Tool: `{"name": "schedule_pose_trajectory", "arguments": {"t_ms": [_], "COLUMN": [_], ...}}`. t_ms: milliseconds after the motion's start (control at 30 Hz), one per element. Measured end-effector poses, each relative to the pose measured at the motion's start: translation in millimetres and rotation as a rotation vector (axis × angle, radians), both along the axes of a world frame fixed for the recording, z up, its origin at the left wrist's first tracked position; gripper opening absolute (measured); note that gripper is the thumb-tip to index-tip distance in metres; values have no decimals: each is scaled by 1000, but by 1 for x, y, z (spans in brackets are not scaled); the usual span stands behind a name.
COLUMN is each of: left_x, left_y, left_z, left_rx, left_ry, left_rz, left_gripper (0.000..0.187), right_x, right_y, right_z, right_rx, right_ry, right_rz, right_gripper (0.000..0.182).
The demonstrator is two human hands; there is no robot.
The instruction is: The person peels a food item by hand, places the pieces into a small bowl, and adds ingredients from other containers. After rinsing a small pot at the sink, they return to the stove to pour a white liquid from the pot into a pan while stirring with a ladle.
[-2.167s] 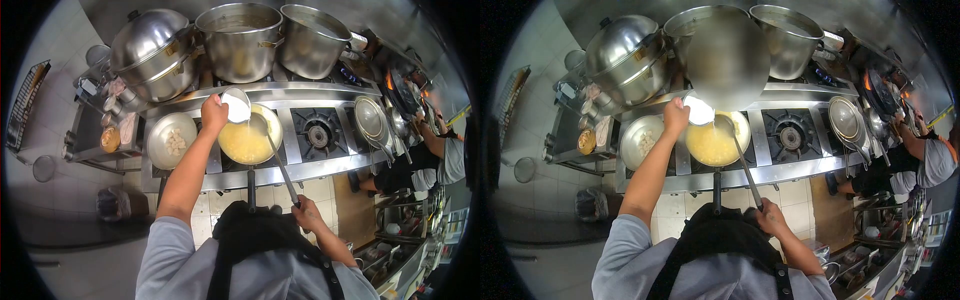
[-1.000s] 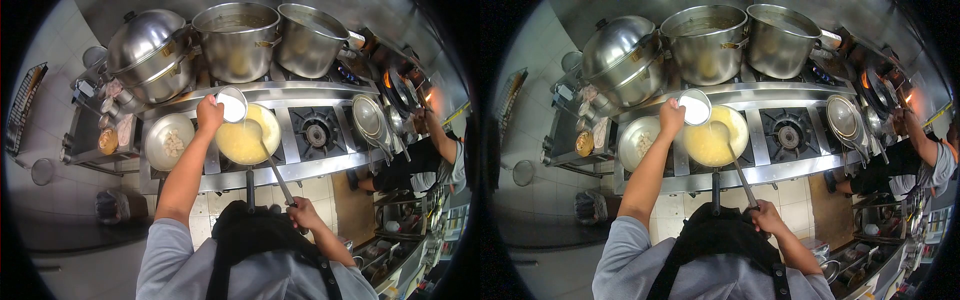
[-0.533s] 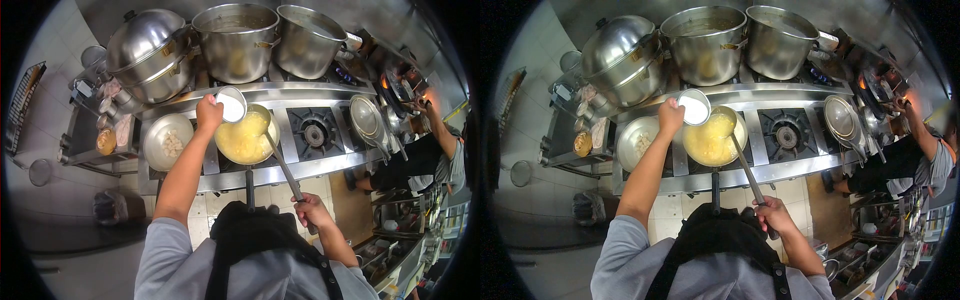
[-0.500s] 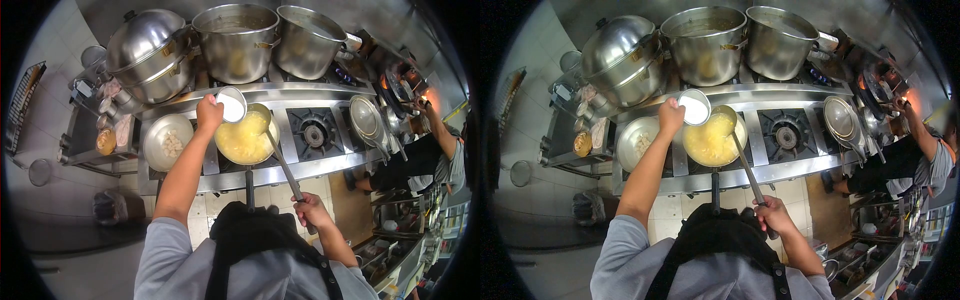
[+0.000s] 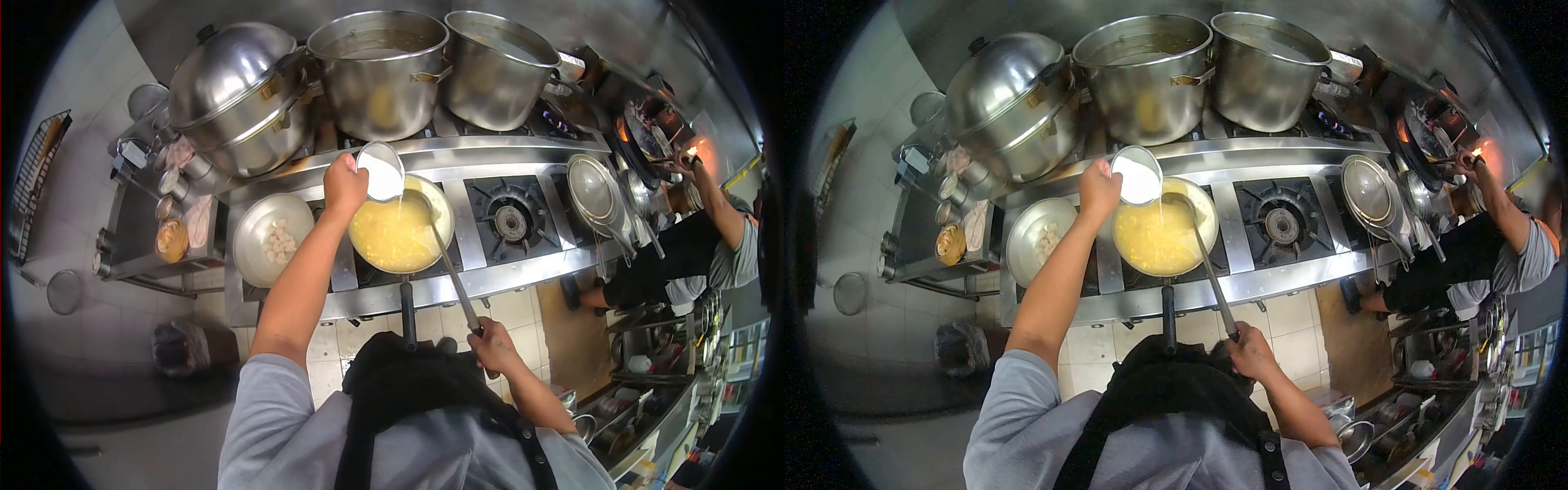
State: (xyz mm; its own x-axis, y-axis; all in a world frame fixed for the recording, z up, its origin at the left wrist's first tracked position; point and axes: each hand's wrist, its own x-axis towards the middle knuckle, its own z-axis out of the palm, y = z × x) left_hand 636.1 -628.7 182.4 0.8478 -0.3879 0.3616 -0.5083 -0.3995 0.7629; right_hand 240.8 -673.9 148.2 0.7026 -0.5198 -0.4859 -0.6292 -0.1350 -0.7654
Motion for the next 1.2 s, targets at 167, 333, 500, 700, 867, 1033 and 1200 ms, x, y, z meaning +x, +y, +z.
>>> {"name": "schedule_pose_trajectory", "arguments": {"t_ms": [167, 333, 500, 700, 867, 1033, 1200], "left_x": [0, 3, 4, 10, 25, 5, 0], "left_y": [1, 0, 0, 0, 5, 27, 52], "left_z": [-1, -5, 0, -5, -21, 5, 8], "left_rx": [18, -33, -6, -50, -163, -248, -289], "left_ry": [15, 10, 19, -22, 226, 521, 594], "left_rz": [-8, -18, -38, -31, -22, -44, -71], "left_gripper": [15, 14, 14, 17, 17, 15, 13], "right_x": [-4, -8, -7, -1, -4, 4, 6], "right_y": [-18, -9, 2, 18, 23, 32, 31], "right_z": [0, 34, 35, 38, 2, -26, -71], "right_rx": [794, 993, 695, 299, -181, -609, -813], "right_ry": [-159, -234, -230, -151, -32, 57, 183], "right_rz": [-263, -344, -257, -206, -14, 125, 205], "right_gripper": [18, 23, 21, 18, 22, 22, 21]}}
